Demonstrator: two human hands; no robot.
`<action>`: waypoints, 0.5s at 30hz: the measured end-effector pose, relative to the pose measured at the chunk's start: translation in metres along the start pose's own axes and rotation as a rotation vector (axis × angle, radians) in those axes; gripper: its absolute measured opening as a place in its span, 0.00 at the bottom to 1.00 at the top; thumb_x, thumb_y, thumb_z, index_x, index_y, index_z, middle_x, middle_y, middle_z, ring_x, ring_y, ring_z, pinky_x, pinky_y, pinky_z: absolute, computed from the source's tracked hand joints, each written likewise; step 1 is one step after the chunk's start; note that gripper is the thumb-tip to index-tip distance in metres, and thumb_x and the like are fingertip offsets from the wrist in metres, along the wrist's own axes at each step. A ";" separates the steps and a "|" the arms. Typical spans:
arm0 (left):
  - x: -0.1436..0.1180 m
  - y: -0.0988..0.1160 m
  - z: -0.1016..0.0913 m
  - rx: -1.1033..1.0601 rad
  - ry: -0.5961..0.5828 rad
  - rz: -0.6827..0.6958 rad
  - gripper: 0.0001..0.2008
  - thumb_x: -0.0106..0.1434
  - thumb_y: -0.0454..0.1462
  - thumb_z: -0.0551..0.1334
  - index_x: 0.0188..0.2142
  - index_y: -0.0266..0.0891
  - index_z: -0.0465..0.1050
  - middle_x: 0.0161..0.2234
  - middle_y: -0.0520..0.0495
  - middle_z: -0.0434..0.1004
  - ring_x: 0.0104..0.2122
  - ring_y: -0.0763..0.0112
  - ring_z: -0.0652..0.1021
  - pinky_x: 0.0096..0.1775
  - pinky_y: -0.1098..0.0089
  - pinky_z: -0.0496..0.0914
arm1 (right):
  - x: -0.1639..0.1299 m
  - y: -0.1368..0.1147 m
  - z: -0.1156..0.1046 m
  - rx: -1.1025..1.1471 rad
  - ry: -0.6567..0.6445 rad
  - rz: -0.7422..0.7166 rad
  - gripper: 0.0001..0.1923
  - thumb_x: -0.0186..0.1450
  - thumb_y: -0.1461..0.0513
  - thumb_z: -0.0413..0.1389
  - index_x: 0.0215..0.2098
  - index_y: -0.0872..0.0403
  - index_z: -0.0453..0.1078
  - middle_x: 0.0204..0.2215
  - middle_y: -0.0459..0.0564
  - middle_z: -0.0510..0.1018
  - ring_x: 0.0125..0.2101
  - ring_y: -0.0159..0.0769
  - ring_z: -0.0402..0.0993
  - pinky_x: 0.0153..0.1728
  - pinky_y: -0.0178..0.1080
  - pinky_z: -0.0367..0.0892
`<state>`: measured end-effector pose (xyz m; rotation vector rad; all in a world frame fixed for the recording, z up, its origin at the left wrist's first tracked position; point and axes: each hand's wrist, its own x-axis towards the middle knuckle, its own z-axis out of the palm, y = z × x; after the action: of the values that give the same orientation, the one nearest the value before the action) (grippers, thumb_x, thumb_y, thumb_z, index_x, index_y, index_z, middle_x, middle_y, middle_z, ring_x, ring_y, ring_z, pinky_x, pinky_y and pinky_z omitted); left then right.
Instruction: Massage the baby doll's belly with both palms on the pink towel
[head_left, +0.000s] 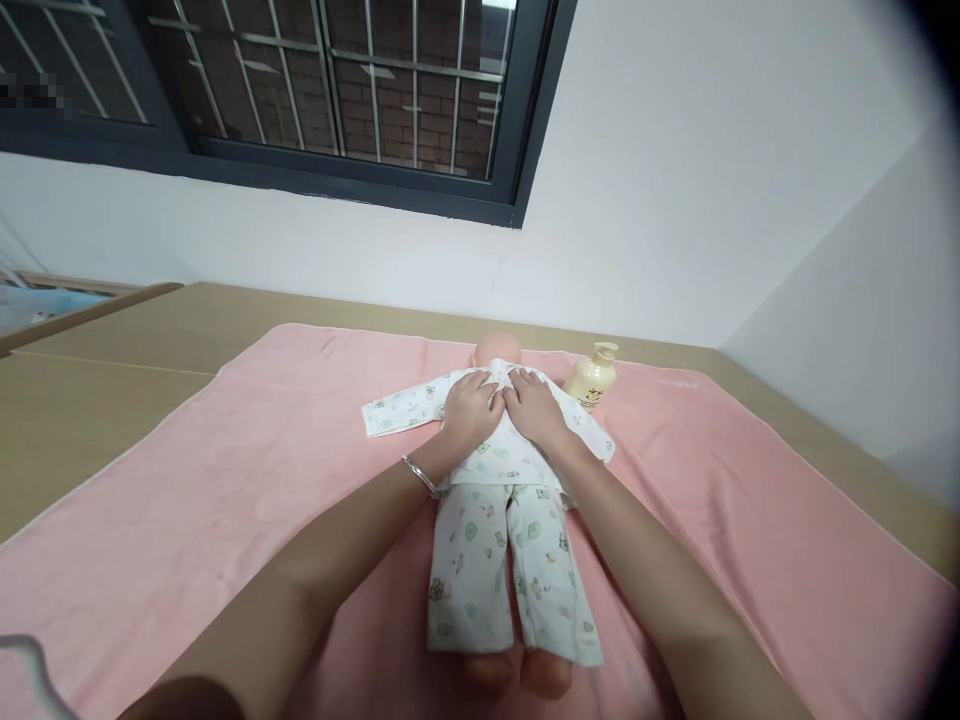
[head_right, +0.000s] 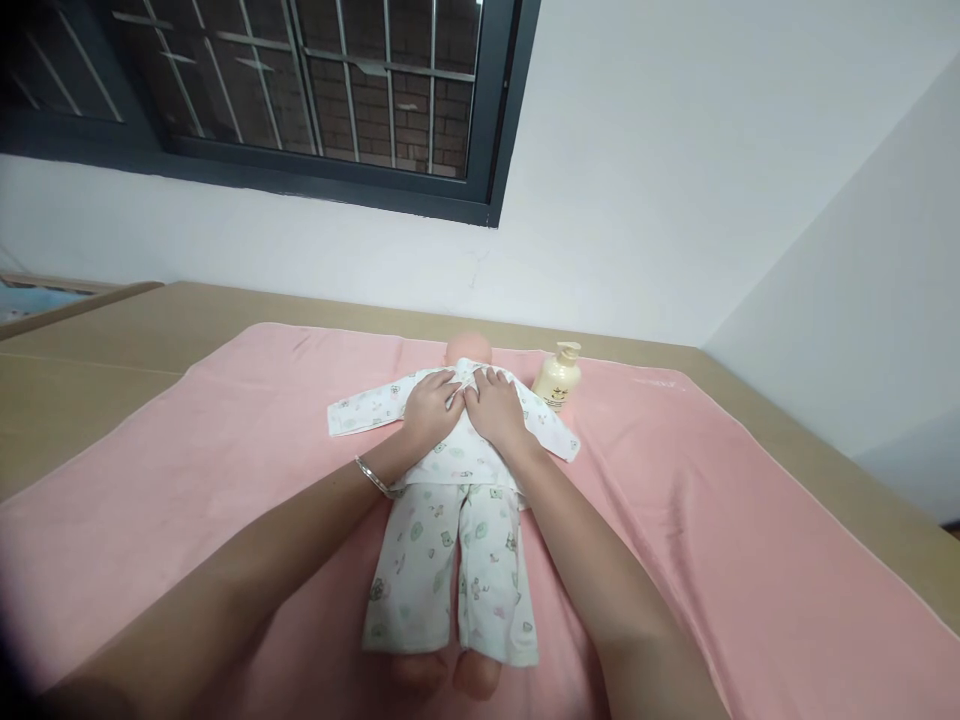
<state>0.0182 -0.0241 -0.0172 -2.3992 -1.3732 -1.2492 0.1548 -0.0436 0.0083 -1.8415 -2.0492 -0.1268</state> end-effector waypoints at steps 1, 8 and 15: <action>-0.001 0.001 -0.001 0.005 0.010 -0.018 0.13 0.65 0.36 0.54 0.39 0.40 0.79 0.49 0.44 0.77 0.51 0.62 0.74 0.55 0.60 0.67 | 0.000 -0.001 0.000 -0.005 -0.002 0.006 0.24 0.71 0.59 0.39 0.62 0.56 0.59 0.61 0.57 0.64 0.60 0.49 0.57 0.58 0.49 0.54; -0.001 0.003 -0.004 0.095 -0.033 -0.178 0.18 0.65 0.40 0.55 0.50 0.36 0.74 0.52 0.39 0.74 0.53 0.56 0.72 0.56 0.58 0.65 | -0.004 -0.007 -0.006 -0.027 0.002 0.056 0.25 0.71 0.58 0.39 0.62 0.59 0.59 0.59 0.61 0.67 0.60 0.48 0.58 0.58 0.47 0.54; 0.005 -0.008 0.004 0.039 -0.164 -0.156 0.24 0.66 0.39 0.53 0.60 0.35 0.64 0.61 0.38 0.65 0.62 0.54 0.63 0.63 0.53 0.56 | -0.019 -0.028 -0.008 -0.108 0.034 0.082 0.23 0.71 0.61 0.39 0.60 0.61 0.61 0.55 0.64 0.69 0.58 0.49 0.61 0.56 0.46 0.56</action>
<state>0.0161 -0.0139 -0.0185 -2.4560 -1.6432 -1.0657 0.1306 -0.0675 0.0145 -1.9703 -1.9761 -0.2490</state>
